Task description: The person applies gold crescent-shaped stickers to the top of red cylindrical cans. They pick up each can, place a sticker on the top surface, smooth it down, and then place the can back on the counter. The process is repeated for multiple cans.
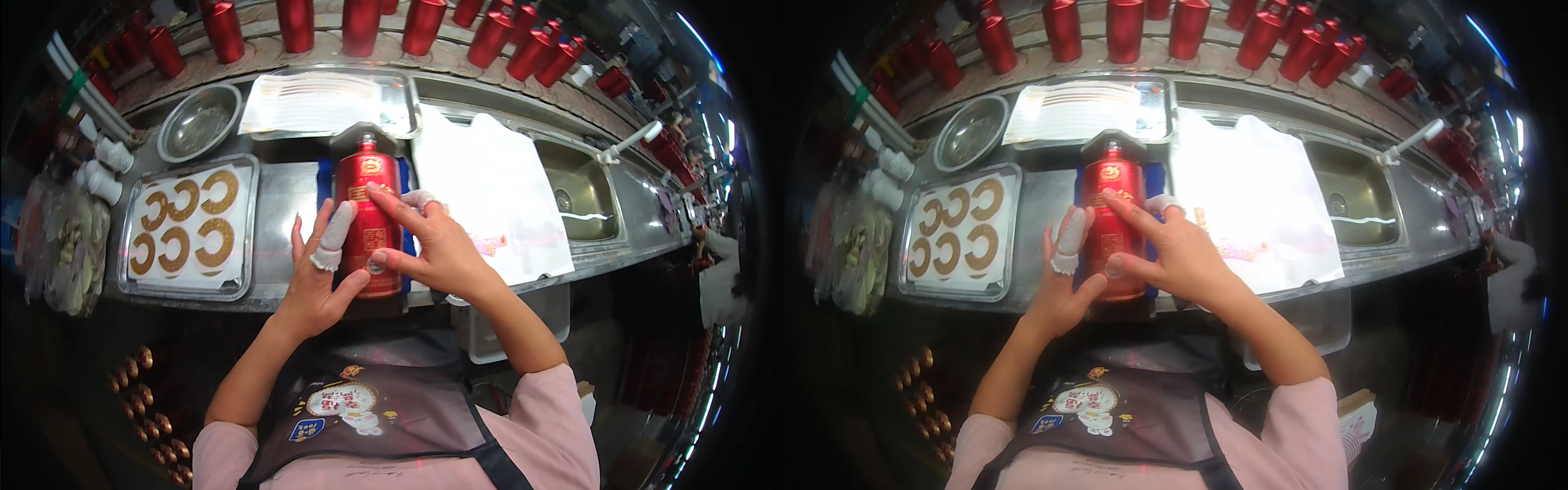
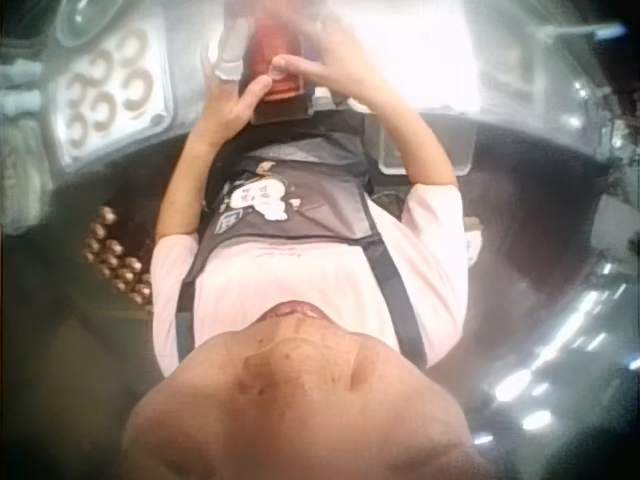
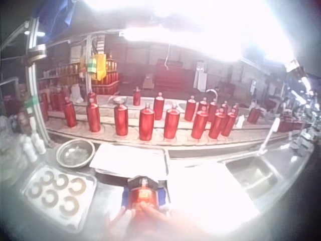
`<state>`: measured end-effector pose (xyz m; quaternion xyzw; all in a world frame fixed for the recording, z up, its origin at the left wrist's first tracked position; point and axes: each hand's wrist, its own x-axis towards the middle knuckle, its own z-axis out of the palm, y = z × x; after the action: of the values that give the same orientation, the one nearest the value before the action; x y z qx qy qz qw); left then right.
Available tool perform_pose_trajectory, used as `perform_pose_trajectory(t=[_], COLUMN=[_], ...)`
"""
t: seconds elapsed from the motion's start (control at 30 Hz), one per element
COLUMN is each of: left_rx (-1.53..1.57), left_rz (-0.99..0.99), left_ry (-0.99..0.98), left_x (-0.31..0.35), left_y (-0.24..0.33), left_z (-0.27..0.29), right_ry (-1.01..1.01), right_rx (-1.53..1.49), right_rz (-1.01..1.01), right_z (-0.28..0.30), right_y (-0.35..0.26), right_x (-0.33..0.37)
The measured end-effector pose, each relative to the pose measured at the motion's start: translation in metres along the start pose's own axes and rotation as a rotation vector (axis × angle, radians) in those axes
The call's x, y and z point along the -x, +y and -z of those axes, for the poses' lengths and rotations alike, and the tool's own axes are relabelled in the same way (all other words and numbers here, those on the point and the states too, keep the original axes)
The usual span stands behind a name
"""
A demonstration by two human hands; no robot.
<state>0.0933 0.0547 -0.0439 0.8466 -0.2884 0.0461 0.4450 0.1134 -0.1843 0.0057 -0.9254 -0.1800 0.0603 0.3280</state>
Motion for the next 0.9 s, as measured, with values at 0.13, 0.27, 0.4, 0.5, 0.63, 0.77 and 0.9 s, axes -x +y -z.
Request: perform_pose_trajectory(t=[0.13, 0.27, 0.4, 0.5, 0.63, 0.77, 0.9], left_rx=[-0.017, 0.112, 0.168, 0.292, 0.261, 0.293, 0.329], left_rz=[0.009, -0.005, 0.018, 0.034, 0.034, 0.068, 0.134], left_ry=[-0.018, -0.023, 0.003, 0.028, 0.057, 0.070, 0.055], left_x=[0.001, -0.004, -0.002, -0.001, 0.002, 0.006, 0.010], left_y=[0.001, 0.002, 0.002, 0.002, 0.001, 0.000, 0.001], left_z=[-0.001, -0.005, -0.007, -0.011, -0.012, -0.015, -0.021], right_ry=[-0.047, -0.081, -0.084, 0.011, 0.267, 0.629, 0.479], right_rx=[0.106, -0.012, -0.117, -0.177, -0.607, -1.253, -1.610], right_rz=[-0.037, 0.002, 0.011, 0.047, -0.057, -0.712, -0.772], right_z=[-0.001, 0.005, -0.001, -0.014, -0.011, 0.018, 0.020], right_y=[0.000, 0.003, 0.010, 0.025, 0.061, 0.104, 0.103], right_x=[0.000, 0.002, 0.002, -0.004, -0.015, -0.015, 0.003])
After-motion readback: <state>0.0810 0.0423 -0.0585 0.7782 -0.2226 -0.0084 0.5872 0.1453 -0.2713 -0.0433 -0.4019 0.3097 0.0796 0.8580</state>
